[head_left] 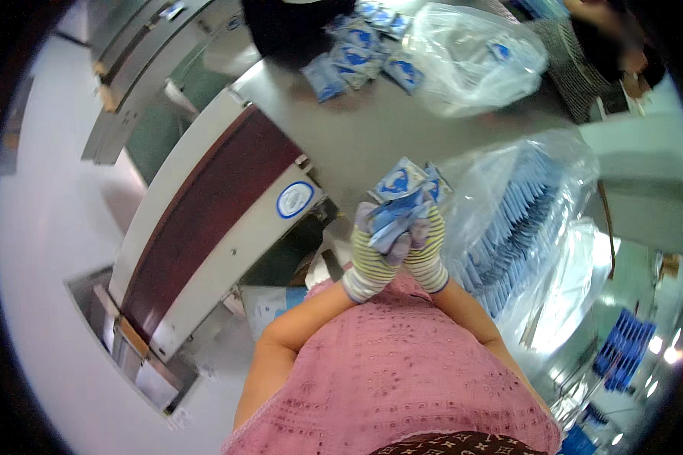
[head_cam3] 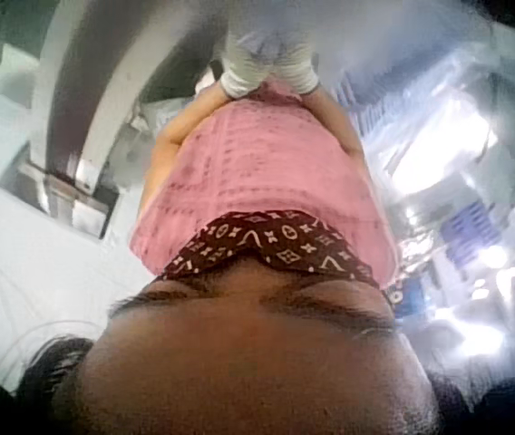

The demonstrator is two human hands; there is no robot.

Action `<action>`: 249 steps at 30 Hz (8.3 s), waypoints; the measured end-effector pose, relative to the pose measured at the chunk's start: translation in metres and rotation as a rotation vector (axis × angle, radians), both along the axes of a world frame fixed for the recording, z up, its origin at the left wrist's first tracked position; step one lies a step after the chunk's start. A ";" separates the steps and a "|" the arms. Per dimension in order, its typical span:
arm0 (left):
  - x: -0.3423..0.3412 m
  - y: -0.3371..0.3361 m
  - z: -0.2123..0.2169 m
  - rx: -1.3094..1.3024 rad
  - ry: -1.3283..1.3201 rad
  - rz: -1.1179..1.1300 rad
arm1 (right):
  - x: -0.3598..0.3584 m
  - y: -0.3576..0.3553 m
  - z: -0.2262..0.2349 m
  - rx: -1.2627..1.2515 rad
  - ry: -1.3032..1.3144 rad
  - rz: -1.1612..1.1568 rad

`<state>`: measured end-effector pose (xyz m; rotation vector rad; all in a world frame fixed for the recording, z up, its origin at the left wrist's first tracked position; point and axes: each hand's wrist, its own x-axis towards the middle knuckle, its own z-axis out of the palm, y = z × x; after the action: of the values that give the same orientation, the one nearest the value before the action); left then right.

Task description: The person sorts blue packets from a large clear plastic bag, organizes them into smaller stacks by hand, and places them onto a conveyor belt.

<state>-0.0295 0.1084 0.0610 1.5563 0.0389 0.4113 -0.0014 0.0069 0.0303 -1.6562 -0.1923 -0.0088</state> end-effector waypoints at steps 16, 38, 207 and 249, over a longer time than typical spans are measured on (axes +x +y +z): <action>0.010 -0.011 -0.075 0.221 0.291 -0.404 | -0.020 -0.035 -0.064 0.197 0.488 -0.255; 0.148 0.003 -0.163 0.191 0.623 -0.948 | -0.056 -0.067 -0.003 0.509 0.716 -0.377; 0.124 0.000 -0.016 0.112 -0.013 -0.996 | 0.029 0.009 0.024 -0.061 0.190 -0.864; 0.124 -0.004 -0.025 0.064 0.119 -1.062 | 0.022 0.006 -0.002 0.037 0.225 -0.875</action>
<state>0.0941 0.1039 0.0356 1.4432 -0.6856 -0.5223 0.0205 0.0133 0.0285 -1.5745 0.7050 -0.4798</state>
